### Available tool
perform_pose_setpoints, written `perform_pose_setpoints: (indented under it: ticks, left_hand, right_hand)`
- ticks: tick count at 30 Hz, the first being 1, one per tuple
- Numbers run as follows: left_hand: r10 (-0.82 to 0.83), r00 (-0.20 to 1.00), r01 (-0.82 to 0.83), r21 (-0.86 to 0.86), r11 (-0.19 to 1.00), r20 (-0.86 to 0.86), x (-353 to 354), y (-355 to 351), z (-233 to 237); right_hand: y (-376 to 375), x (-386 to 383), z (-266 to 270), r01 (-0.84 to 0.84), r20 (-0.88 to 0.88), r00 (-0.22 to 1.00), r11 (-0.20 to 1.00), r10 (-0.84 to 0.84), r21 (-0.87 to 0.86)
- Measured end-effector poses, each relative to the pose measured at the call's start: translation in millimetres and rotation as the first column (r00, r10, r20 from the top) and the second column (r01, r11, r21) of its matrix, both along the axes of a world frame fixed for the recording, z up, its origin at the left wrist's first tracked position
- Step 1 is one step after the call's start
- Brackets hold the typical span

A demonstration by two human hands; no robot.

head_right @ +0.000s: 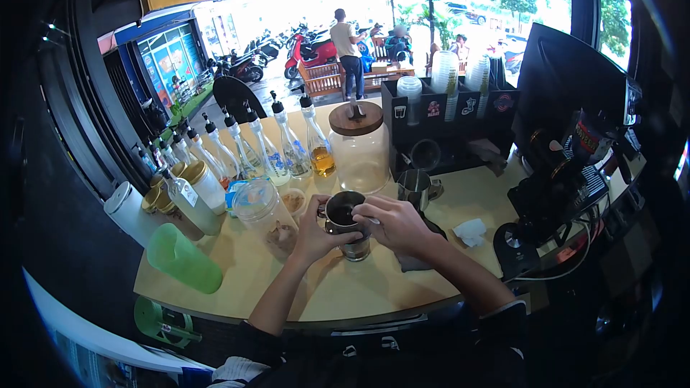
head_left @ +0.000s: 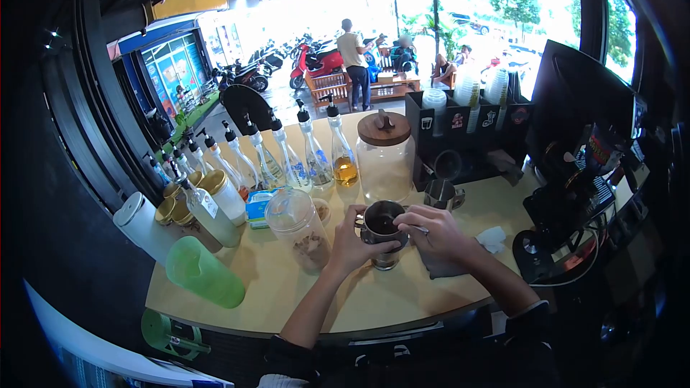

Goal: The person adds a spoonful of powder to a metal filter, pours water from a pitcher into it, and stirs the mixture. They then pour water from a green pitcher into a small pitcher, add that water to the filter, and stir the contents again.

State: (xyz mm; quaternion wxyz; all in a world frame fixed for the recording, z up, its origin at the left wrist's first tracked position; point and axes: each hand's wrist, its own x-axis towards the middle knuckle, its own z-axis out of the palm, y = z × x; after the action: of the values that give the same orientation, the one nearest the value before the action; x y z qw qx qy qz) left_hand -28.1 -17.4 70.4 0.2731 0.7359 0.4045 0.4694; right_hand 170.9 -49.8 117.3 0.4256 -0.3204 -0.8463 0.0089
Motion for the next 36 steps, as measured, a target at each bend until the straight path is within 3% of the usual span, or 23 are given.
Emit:
perform_pose_setpoints:
  ticks: [12,14,19,21,24,27,30,33,36]
  left_hand:
    - [-0.015,1.0,0.015,0.008,1.0,0.008,-0.1,-2.2,1.6]
    - [0.009,1.0,-0.009,-0.009,1.0,-0.01,0.1,-2.7,2.8]
    - [0.006,1.0,-0.006,0.004,1.0,-0.006,0.3,-0.6,1.5]
    - [0.007,1.0,-0.007,0.016,1.0,-0.016,0.2,-1.2,0.4]
    - [0.016,1.0,-0.016,0.007,1.0,-0.025,0.3,-0.6,1.0]
    - [0.008,1.0,-0.008,0.009,1.0,0.004,0.4,0.8,-0.3]
    - [-0.004,1.0,0.004,0.054,0.999,-0.003,0.4,-0.3,-0.4]
    - [0.024,1.0,-0.022,0.069,0.997,-0.02,0.5,-0.6,1.8]
    - [0.019,1.0,-0.018,0.072,0.997,-0.011,0.1,0.0,-0.6]
  right_hand:
    - [-3.5,-1.9,7.8,-0.048,0.016,0.999,0.998,0.048,-0.034]
    - [3.4,-1.9,3.7,0.018,0.001,1.0,1.0,-0.018,0.008]
    - [-1.0,-0.9,2.8,-0.081,-0.033,0.996,0.993,0.078,-0.086]
    - [3.0,0.3,1.0,0.0,-0.06,0.998,0.998,-0.003,-0.061]
    - [7.0,0.9,-5.9,-0.014,-0.079,0.997,0.994,0.006,-0.104]
    - [-1.0,-1.3,-3.3,-0.114,-0.073,0.991,0.992,0.111,-0.043]
    - [4.6,-2.1,-2.9,-0.03,-0.046,0.999,1.0,0.03,-0.006]
    - [1.5,-1.9,-3.0,-0.051,-0.064,0.997,0.994,0.045,-0.097]
    - [-1.4,-2.5,0.0,-0.077,-0.028,0.997,0.996,0.076,-0.055]
